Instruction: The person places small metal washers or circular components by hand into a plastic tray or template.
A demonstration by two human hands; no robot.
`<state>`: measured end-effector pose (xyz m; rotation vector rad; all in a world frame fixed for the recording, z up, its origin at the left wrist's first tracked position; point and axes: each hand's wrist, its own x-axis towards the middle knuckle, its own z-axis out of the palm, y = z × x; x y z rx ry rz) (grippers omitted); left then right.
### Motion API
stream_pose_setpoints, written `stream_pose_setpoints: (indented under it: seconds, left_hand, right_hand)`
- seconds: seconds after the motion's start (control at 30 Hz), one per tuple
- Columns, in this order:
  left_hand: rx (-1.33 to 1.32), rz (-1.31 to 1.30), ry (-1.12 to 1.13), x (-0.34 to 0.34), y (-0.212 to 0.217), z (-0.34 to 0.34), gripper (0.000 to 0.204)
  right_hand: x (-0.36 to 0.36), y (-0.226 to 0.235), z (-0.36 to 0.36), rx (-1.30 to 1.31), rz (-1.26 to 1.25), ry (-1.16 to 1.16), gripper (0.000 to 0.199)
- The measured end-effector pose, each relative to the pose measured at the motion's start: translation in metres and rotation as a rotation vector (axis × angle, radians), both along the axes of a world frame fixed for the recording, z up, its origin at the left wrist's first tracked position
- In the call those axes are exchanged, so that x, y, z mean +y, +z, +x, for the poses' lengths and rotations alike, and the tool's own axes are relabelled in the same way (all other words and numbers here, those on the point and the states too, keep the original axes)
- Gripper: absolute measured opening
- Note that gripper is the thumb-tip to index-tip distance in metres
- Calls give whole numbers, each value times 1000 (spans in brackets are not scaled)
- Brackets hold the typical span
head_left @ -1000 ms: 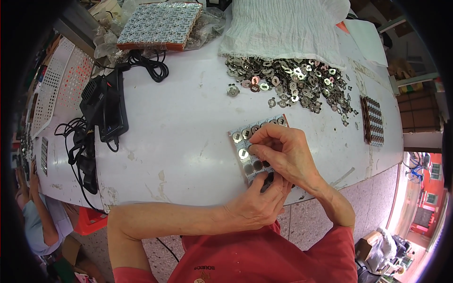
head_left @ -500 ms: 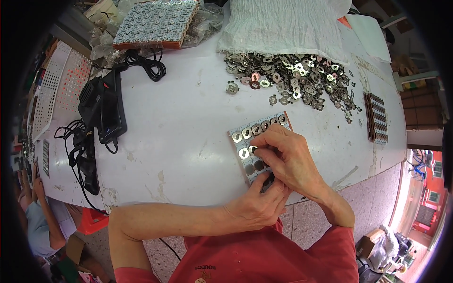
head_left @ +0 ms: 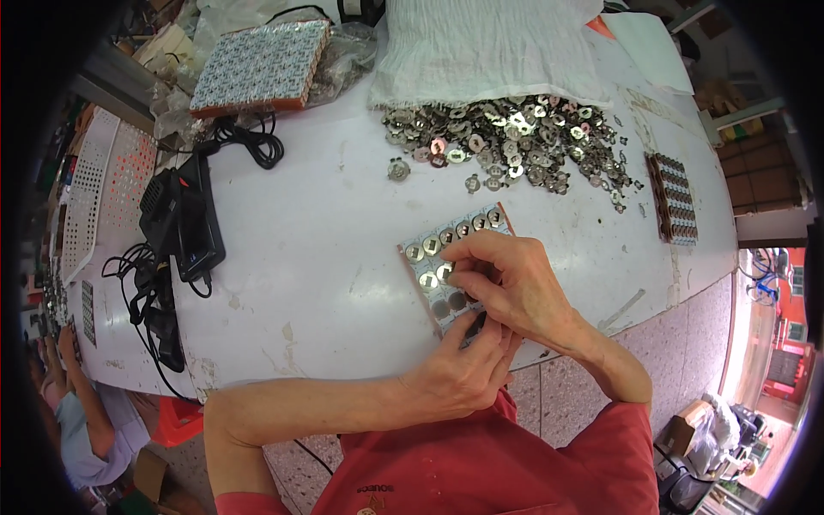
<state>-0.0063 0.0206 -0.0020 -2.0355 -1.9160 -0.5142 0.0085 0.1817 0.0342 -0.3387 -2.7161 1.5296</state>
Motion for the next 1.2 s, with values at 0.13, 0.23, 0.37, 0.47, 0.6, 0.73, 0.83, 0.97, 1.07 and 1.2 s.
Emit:
stream_pose_setpoints:
  seconds: [0.13, 0.23, 0.37, 0.47, 0.6, 0.73, 0.83, 0.97, 1.07, 1.2]
  left_hand:
    - [40, -15, 13, 0, 1, 0, 53]
    - [60, -16, 15, 0, 3, -1, 55]
    - [27, -8, 5, 1, 4, -1, 56]
    - [28, -1, 7, 1, 3, -2, 56]
    - [16, 14, 15, 1, 3, -2, 55]
    - [10, 19, 21, 1, 2, -1, 54]
    - [13, 14, 21, 1, 2, -1, 55]
    - [18, 16, 14, 1, 2, -1, 55]
    - [14, 20, 22, 1, 1, -1, 54]
    - [31, 19, 23, 1, 1, -1, 53]
  right_hand:
    - [29, 3, -9, 288, 183, -69, 16]
    - [63, 5, -29, 278, 416, -141, 18]
    - [62, 2, -41, 200, 412, -74, 19]
    - [52, 2, -48, 163, 507, 23, 15]
    - [53, -8, -53, 243, 629, 20, 13]
    - [57, -5, -52, 304, 579, 21, 9]
    - [58, 9, -53, 201, 352, -18, 10]
    - [61, 4, -51, 84, 22, -104, 12]
    - [57, 6, -49, 178, 294, -39, 13]
    - [56, -3, -52, 215, 628, 28, 11]
